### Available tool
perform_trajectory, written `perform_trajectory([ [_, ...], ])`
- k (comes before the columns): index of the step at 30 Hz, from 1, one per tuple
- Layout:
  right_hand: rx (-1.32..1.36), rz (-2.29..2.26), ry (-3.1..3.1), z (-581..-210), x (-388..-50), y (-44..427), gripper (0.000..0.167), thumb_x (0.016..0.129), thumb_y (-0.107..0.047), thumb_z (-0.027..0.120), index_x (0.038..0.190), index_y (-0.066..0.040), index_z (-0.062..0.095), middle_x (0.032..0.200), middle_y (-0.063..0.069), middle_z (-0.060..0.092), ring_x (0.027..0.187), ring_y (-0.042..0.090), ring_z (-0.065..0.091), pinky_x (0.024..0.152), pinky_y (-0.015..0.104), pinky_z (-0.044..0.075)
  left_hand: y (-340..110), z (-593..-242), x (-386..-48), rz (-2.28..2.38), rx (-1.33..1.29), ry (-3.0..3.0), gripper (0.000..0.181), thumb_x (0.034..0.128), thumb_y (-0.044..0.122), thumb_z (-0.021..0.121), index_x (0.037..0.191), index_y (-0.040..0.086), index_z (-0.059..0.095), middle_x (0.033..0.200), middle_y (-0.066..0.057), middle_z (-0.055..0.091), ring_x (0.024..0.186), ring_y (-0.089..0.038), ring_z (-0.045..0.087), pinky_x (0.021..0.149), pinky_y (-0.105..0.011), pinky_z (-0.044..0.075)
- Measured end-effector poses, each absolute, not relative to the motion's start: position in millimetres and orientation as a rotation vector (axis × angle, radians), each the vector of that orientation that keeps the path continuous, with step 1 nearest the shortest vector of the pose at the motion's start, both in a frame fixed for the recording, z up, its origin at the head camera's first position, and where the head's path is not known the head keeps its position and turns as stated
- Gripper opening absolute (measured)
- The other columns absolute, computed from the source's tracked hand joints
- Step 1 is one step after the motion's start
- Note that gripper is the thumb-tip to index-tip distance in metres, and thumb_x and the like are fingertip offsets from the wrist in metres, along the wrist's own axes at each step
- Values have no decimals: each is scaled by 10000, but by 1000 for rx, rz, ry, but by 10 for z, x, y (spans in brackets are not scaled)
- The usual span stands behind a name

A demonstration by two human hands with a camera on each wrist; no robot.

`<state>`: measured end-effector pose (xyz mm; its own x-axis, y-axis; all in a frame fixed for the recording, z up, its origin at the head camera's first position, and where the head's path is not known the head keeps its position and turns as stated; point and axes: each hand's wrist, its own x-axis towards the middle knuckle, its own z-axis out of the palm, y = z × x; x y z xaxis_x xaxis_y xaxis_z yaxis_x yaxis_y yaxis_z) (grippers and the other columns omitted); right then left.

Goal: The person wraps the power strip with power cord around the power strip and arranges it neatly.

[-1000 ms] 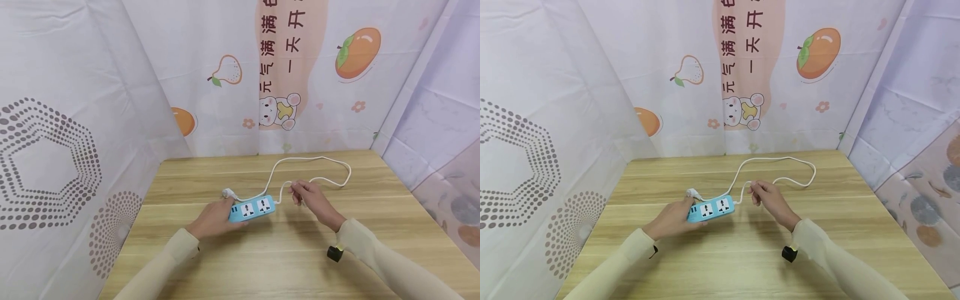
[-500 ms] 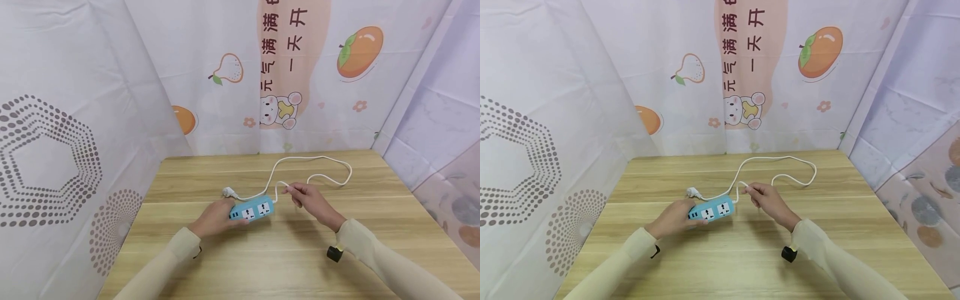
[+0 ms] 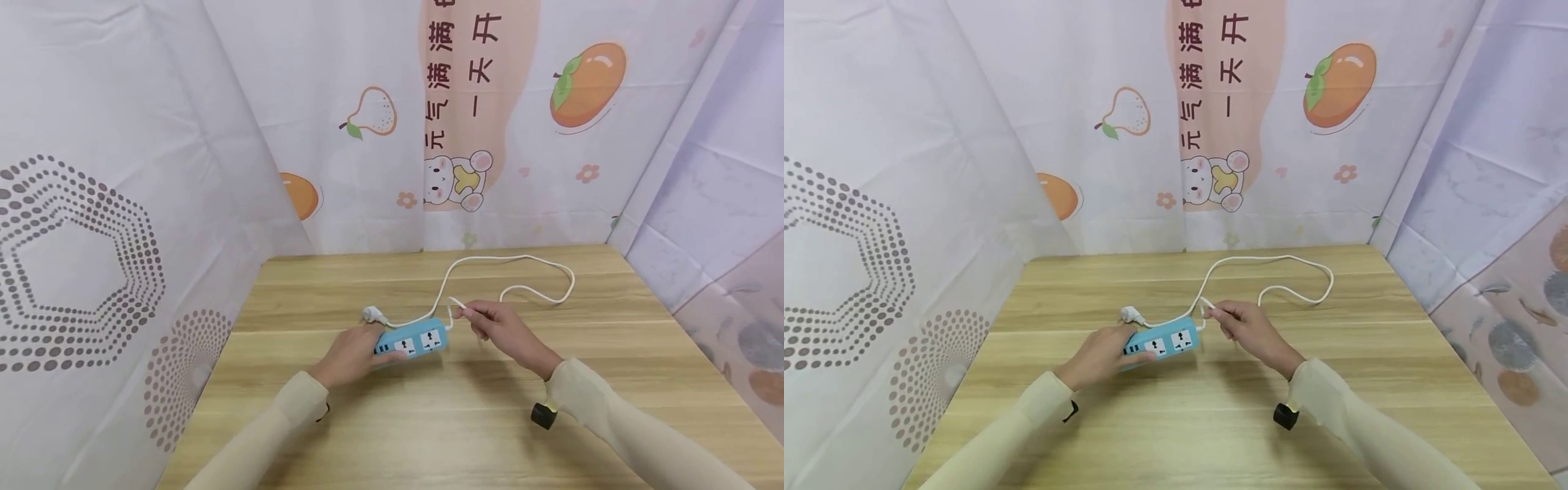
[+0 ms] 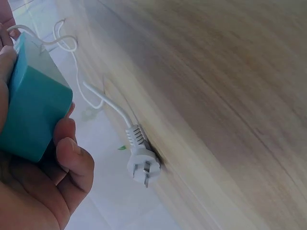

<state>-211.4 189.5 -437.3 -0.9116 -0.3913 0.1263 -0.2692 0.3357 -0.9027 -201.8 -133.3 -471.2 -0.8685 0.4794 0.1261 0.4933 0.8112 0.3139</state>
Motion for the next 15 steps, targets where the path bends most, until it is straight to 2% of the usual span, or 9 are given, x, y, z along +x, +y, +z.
perform_trajectory([
  [8, -795, -1526, 2552, -4408, -2097, 1825, 235, 1079, -201, 557, 1133, -100, 763, 650, -28, 503, 584, 114, 457, 564, 284, 426, -1237, -4704, -2014, -561, -738, -2976, 633, 922, 795, 470, 946, 192, 663, 725, 117, 536, 598, -74, 469, 501, -277, 374],
  [15, -958, -1407, 2614, -4406, -2090, 1734, 189, 1068, -167, 576, 1046, -126, 759, 639, -94, 496, 584, 81, 472, 554, 264, 424, -1159, -4706, -2035, -524, -806, -2930, 586, 941, 765, 486, 893, 204, 646, 683, 115, 516, 565, -64, 450, 476, -264, 373],
])
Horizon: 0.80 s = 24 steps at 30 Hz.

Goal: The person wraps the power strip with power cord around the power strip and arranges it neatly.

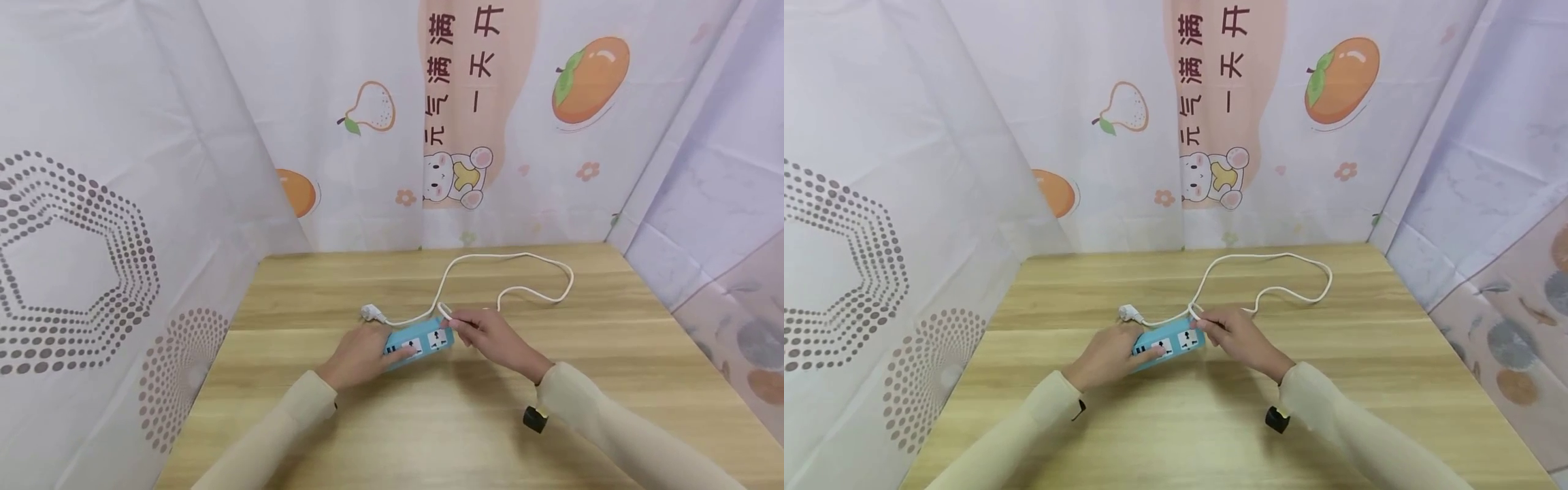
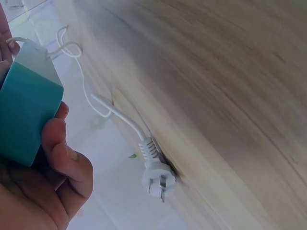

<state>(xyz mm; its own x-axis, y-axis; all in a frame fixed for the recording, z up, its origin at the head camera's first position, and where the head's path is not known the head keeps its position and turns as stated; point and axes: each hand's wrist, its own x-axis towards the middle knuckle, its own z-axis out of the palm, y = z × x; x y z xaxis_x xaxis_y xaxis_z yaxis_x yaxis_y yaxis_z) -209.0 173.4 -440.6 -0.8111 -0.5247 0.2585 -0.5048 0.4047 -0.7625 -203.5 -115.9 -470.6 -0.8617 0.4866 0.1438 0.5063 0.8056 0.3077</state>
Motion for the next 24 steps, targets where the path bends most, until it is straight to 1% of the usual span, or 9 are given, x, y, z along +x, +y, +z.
perform_trajectory([
  [6, -1077, -1294, 2622, -4425, -2045, 1666, 144, 1044, -122, 612, 1006, -111, 751, 643, -129, 487, 565, 28, 450, 526, 244, 416, -1111, -4705, -1998, -450, -835, -2861, 549, 945, 728, 536, 740, 219, 524, 612, 94, 430, 531, -68, 389, 446, -261, 332],
  [10, -1137, -1213, 2634, -4448, -2028, 1634, 157, 1043, -135, 613, 919, -103, 704, 639, -146, 445, 571, 14, 429, 561, 245, 418, -1087, -4690, -2011, -431, -869, -2847, 554, 948, 719, 542, 708, 223, 491, 598, 99, 411, 514, -61, 370, 437, -256, 316],
  [13, -1155, -1175, 2640, -4452, -2013, 1619, 178, 1046, -134, 605, 886, -100, 675, 648, -150, 430, 580, 13, 426, 578, 245, 422, -1078, -4692, -2013, -452, -858, -2858, 556, 952, 729, 521, 714, 227, 502, 596, 101, 426, 509, -58, 377, 442, -257, 319],
  [18, -1162, -1197, 2623, -4446, -1974, 1611, 165, 1044, -115, 600, 895, -126, 671, 648, -143, 419, 577, 11, 404, 555, 239, 400, -1090, -4694, -2024, -538, -795, -2898, 568, 948, 750, 498, 770, 219, 592, 626, 103, 491, 529, -62, 437, 460, -267, 364],
  [24, -1134, -1235, 2611, -4434, -1950, 1593, 164, 1050, -118, 593, 912, -159, 671, 657, -142, 431, 581, 13, 397, 549, 231, 378, -1163, -4705, -2038, -605, -675, -2941, 662, 946, 767, 471, 915, 143, 693, 666, 92, 525, 547, -65, 474, 492, -263, 399],
])
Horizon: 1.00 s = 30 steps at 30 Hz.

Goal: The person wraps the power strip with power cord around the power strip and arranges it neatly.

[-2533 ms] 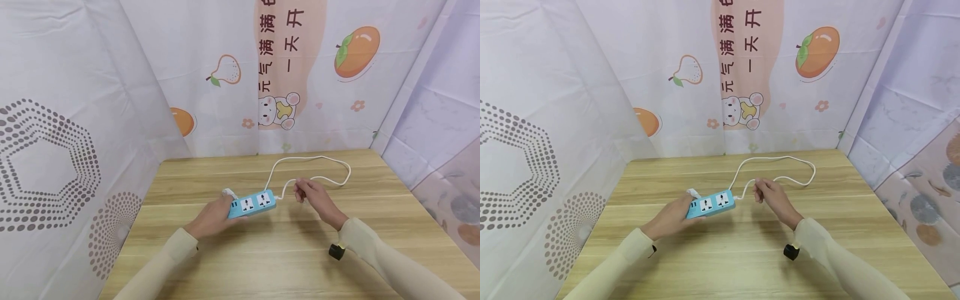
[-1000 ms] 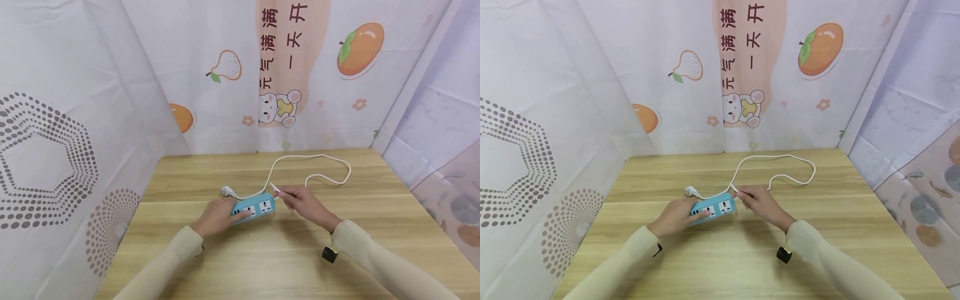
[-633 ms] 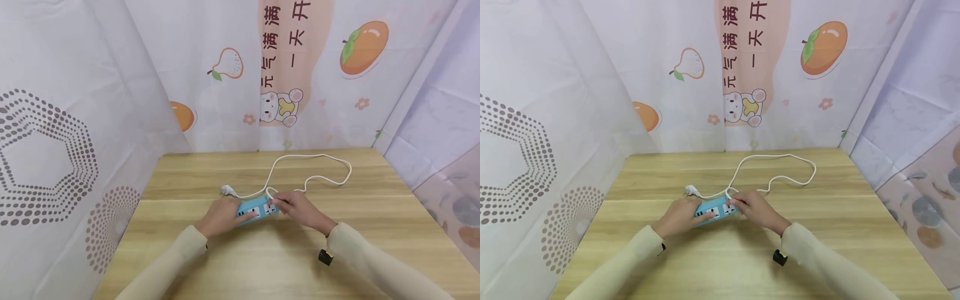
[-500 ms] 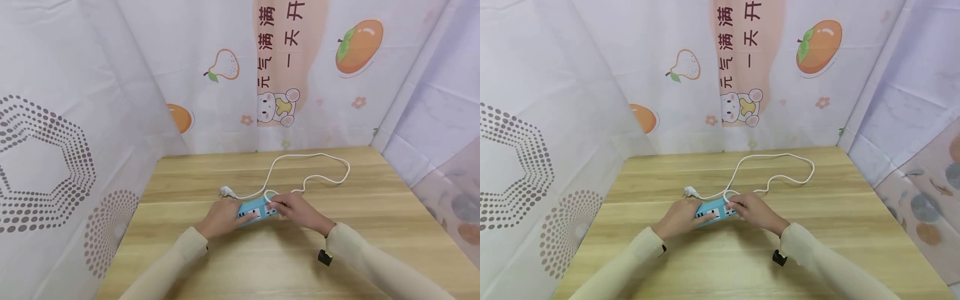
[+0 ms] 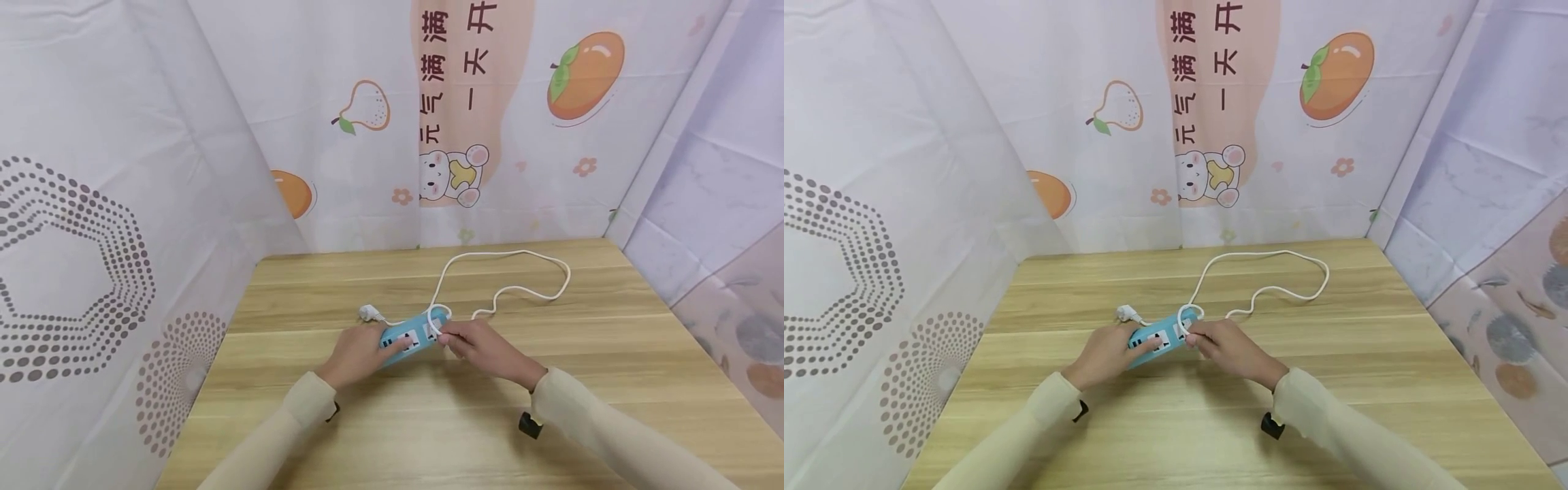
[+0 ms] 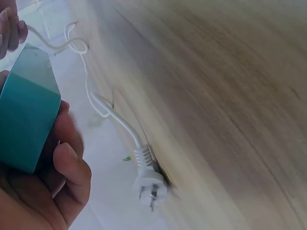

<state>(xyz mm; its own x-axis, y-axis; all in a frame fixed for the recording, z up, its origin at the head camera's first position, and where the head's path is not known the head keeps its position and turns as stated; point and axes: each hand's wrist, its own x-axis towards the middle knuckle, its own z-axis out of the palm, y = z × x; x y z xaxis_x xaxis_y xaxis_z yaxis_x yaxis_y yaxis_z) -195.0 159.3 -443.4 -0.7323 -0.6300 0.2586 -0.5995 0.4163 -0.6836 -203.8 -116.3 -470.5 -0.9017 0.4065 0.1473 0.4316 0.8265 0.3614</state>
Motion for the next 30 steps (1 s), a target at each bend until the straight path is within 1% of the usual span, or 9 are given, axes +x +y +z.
perform_trajectory([
  [2, -1117, -1241, 2604, -4440, -1950, 1595, 163, 1055, -126, 585, 924, -167, 673, 660, -141, 439, 576, 16, 398, 545, 231, 377, -1187, -4703, -2047, -634, -639, -2947, 692, 945, 765, 472, 961, 111, 697, 686, 75, 532, 561, -75, 481, 506, -264, 405],
  [5, -1098, -1239, 2600, -4466, -1951, 1603, 162, 1062, -150, 576, 931, -186, 664, 657, -144, 446, 569, 17, 401, 548, 231, 380, -1218, -4689, -2056, -711, -590, -2956, 684, 950, 743, 498, 999, 86, 685, 724, 49, 550, 598, -100, 496, 537, -279, 418],
  [9, -1114, -1242, 2612, -4526, -1952, 1608, 162, 1063, -170, 578, 928, -203, 663, 648, -158, 450, 567, 9, 412, 552, 230, 387, -1239, -4668, -2063, -864, -515, -2982, 644, 943, 724, 539, 1032, 99, 667, 774, 39, 587, 651, -123, 527, 584, -295, 443],
  [11, -1131, -1254, 2606, -4548, -1949, 1609, 162, 1060, -156, 580, 935, -203, 672, 649, -158, 456, 568, 5, 417, 550, 228, 391, -1243, -4676, -2069, -927, -495, -2988, 645, 938, 735, 532, 1039, 111, 662, 791, 47, 590, 673, -123, 531, 602, -295, 448],
  [13, -1144, -1271, 2589, -4562, -1948, 1609, 165, 1059, -141, 579, 944, -204, 680, 649, -151, 462, 568, 3, 417, 547, 224, 390, -1244, -4671, -2066, -1000, -482, -2980, 619, 940, 732, 533, 1013, 129, 655, 782, 41, 591, 670, -129, 534, 603, -301, 452],
  [19, -1158, -1326, 2536, -4612, -1977, 1606, 179, 1063, -122, 562, 957, -192, 688, 674, -60, 547, 610, 14, 461, 556, 224, 410, -1249, -4636, -2050, -1228, -503, -2892, 517, 965, 669, 564, 928, 159, 641, 766, 31, 596, 672, -133, 534, 615, -309, 451],
  [23, -1150, -1348, 2513, -4648, -1991, 1617, 173, 1058, -91, 556, 982, -174, 687, 731, 21, 624, 681, 42, 539, 624, 238, 478, -1267, -4645, -2044, -1338, -522, -2855, 482, 981, 628, 575, 907, 157, 648, 788, 32, 609, 695, -132, 541, 626, -305, 453],
  [26, -1153, -1367, 2492, -4674, -2002, 1628, 174, 1054, -65, 549, 1000, -153, 689, 776, 81, 656, 729, 85, 586, 678, 263, 518, -1296, -4660, -2030, -1429, -490, -2847, 468, 989, 613, 576, 914, 160, 666, 810, 26, 632, 709, -144, 560, 629, -313, 463],
  [30, -1161, -1387, 2463, -4705, -2012, 1645, 174, 1053, -52, 545, 1007, -128, 694, 807, 98, 672, 751, 127, 609, 695, 303, 542, -1336, -4689, -2014, -1558, -445, -2845, 460, 991, 599, 586, 972, 157, 710, 891, 19, 674, 782, -163, 590, 678, -331, 483],
])
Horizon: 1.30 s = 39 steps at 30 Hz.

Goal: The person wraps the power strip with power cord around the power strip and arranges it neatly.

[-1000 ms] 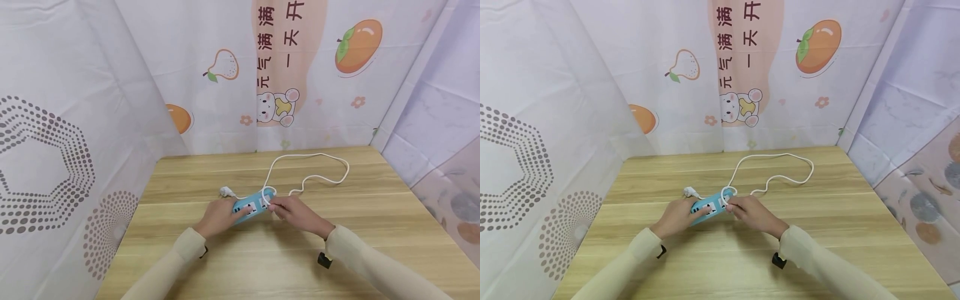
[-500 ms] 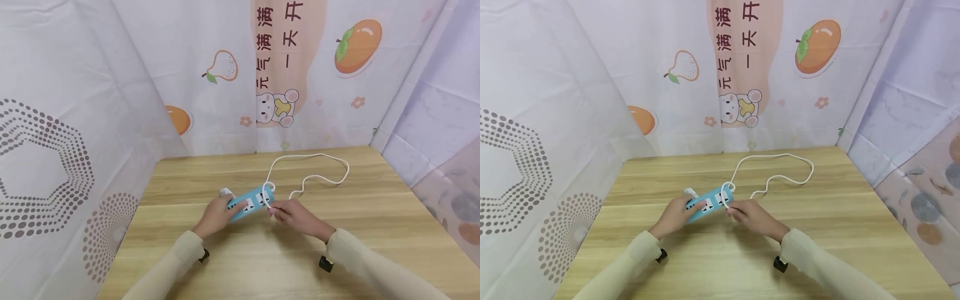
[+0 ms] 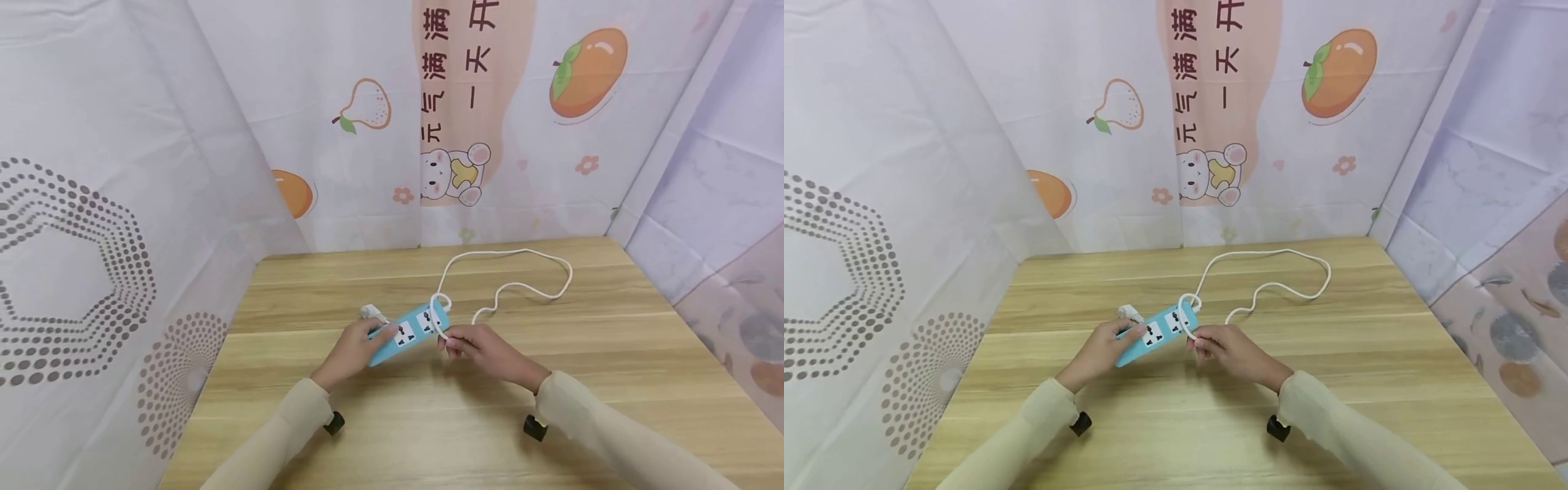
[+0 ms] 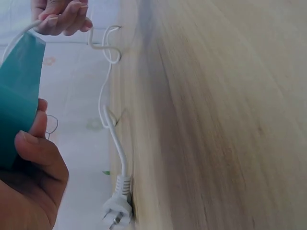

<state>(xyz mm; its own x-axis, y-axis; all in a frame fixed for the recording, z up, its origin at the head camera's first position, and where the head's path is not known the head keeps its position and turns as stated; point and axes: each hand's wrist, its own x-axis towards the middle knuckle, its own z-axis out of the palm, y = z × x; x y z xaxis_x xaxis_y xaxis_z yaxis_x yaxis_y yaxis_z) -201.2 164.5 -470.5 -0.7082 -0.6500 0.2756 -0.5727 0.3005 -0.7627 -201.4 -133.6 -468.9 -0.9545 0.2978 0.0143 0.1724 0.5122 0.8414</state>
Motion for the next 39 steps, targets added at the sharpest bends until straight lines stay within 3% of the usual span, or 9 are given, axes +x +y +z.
perform_trajectory([
  [7, -1396, -1366, 2432, -4755, -2080, 1658, 112, 1017, -7, 581, 995, -22, 690, 894, 80, 706, 814, 140, 640, 740, 332, 559, -1409, -4674, -2007, 1490, 411, 2519, 441, 988, 578, 608, 1036, 159, 737, 982, 1, 691, 847, -177, 607, 713, -347, 507],
  [14, -1653, -867, 2754, -4803, -2175, 1745, 43, 961, -112, 710, 925, -134, 720, 929, -73, 724, 895, 93, 628, 871, 412, 476, -1465, -4620, -1995, 1412, 543, 2470, 355, 961, 528, 684, 1012, 180, 731, 938, 29, 688, 838, -163, 598, 679, -309, 510],
  [20, -1758, -664, 2820, -4752, -2229, 1792, 135, 858, -33, 787, 974, -77, 735, 938, 12, 694, 870, 176, 630, 823, 421, 516, -1482, -4592, -2015, 1306, 744, 2440, 327, 947, 512, 710, 841, 210, 644, 791, 84, 620, 720, -86, 531, 625, -250, 438],
  [23, -1767, -657, 2786, -4707, -2238, 1786, 184, 819, -31, 817, 954, -88, 705, 883, -25, 650, 823, 142, 594, 783, 372, 508, -1476, -4576, -2018, 1257, 825, 2443, 358, 952, 492, 712, 788, 193, 602, 734, 92, 557, 667, -65, 488, 615, -239, 404],
  [30, -1882, -453, 2696, -4639, -2226, 1763, 273, 748, -91, 891, 986, -143, 768, 866, -107, 660, 806, 54, 571, 762, 296, 440, -1400, -4557, -1984, 1049, 906, 2461, 386, 904, 618, 703, 819, 246, 649, 758, 106, 619, 659, -57, 544, 605, -236, 436],
  [39, -2002, -253, 2719, -4660, -2257, 1666, 279, 763, -9, 840, 1003, -137, 778, 862, -82, 666, 811, 81, 605, 747, 290, 454, -1363, -4587, -1932, 827, 988, 2596, 451, 878, 685, 684, 785, 253, 596, 664, 135, 542, 585, -22, 498, 547, -216, 384],
])
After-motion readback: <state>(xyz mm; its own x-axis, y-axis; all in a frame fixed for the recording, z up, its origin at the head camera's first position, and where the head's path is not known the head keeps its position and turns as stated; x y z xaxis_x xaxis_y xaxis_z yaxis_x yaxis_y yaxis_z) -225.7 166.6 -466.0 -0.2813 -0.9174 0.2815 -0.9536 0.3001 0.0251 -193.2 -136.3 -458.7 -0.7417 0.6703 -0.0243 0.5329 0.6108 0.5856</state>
